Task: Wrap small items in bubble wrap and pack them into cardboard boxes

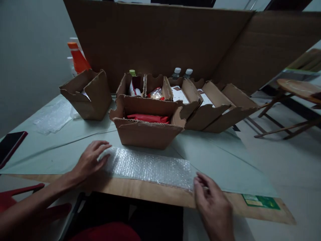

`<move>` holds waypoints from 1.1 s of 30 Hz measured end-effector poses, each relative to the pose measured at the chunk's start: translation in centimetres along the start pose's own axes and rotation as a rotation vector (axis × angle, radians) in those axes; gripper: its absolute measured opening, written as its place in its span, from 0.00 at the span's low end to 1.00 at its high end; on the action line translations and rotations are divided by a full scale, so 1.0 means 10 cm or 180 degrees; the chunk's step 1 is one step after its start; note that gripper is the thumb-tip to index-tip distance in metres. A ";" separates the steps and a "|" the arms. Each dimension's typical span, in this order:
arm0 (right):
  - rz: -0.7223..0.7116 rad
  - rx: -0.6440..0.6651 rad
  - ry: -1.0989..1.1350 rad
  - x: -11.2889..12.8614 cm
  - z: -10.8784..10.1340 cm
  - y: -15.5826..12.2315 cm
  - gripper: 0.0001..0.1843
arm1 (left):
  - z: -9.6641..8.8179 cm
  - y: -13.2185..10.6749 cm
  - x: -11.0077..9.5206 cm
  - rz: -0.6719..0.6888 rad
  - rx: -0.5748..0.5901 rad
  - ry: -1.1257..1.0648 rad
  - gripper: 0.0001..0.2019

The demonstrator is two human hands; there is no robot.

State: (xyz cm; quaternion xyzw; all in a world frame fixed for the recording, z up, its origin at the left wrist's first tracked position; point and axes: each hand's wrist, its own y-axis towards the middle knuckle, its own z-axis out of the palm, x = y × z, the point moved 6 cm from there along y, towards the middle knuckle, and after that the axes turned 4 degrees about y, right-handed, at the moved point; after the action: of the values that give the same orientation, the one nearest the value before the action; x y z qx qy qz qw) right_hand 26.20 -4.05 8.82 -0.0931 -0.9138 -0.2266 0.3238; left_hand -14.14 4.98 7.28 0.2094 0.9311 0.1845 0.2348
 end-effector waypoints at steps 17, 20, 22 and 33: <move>-0.1955 0.1238 -0.0748 0.15 1.16 -0.02 0.22 | 0.52 -0.30 -0.16 0.0631 0.1002 0.0660 0.25; -0.1301 0.0870 -0.1165 -0.41 0.71 0.19 0.23 | 0.53 -0.29 -0.19 0.0635 0.0997 0.0612 0.24; -0.0993 0.0681 -0.1236 -0.58 0.49 0.29 0.24 | 0.49 -0.28 -0.18 0.0595 0.0861 0.0553 0.23; -0.0837 0.1299 -0.0858 -0.46 0.76 0.52 0.21 | 0.14 -0.19 0.21 -0.1113 0.0907 0.0979 0.13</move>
State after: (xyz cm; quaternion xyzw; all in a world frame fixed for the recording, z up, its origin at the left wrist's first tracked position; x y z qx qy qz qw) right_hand 27.28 4.03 2.53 0.0641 -0.9797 -0.0636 0.1792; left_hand -15.70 4.78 4.52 0.0459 0.9944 0.0380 0.0871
